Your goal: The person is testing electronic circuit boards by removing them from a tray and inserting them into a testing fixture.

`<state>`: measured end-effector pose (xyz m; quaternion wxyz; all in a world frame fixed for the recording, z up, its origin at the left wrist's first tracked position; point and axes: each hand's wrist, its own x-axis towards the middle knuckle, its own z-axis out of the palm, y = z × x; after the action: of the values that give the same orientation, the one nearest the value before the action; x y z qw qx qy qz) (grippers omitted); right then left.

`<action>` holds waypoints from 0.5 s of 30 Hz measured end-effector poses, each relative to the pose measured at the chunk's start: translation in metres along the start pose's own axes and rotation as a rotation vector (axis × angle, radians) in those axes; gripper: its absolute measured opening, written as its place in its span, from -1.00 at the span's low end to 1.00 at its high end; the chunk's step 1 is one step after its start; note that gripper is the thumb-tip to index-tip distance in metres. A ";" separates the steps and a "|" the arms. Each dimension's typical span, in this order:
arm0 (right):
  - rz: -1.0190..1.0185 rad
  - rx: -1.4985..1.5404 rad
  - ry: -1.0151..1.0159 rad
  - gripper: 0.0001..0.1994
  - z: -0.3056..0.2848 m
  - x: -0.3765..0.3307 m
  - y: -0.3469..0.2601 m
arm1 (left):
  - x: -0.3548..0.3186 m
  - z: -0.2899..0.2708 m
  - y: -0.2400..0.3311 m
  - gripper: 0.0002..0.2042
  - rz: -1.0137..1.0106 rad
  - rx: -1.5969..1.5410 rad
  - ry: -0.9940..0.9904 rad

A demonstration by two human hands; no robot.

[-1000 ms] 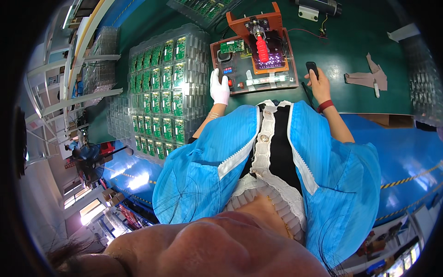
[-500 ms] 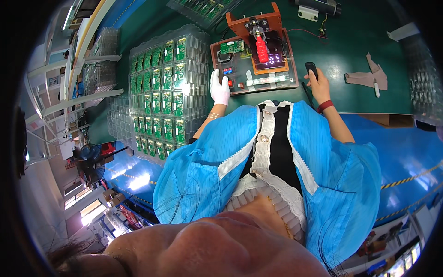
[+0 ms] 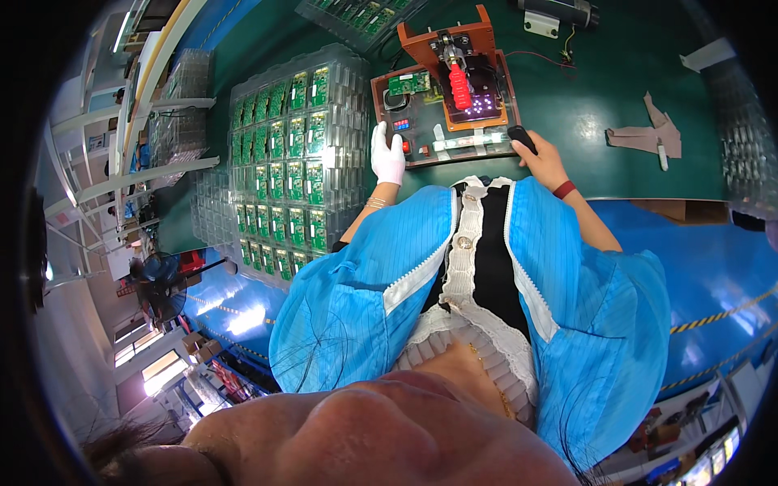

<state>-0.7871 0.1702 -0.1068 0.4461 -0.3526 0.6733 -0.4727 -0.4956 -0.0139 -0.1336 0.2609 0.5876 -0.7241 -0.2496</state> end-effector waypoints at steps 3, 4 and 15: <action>0.054 -0.068 -0.079 -0.69 -0.007 0.005 0.003 | 0.000 0.001 0.003 -0.53 -0.003 -0.010 -0.005; 0.049 -0.066 -0.079 -0.69 -0.006 0.005 -0.001 | 0.001 0.001 0.002 -0.53 -0.001 -0.009 -0.002; 0.242 0.786 0.218 -0.69 -0.026 0.005 -0.025 | 0.000 0.001 0.000 -0.52 0.005 -0.006 -0.010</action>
<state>-0.8114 0.1664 -0.0802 0.5249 -0.0219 0.5216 -0.6723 -0.4962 -0.0139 -0.1341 0.2599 0.5838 -0.7260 -0.2539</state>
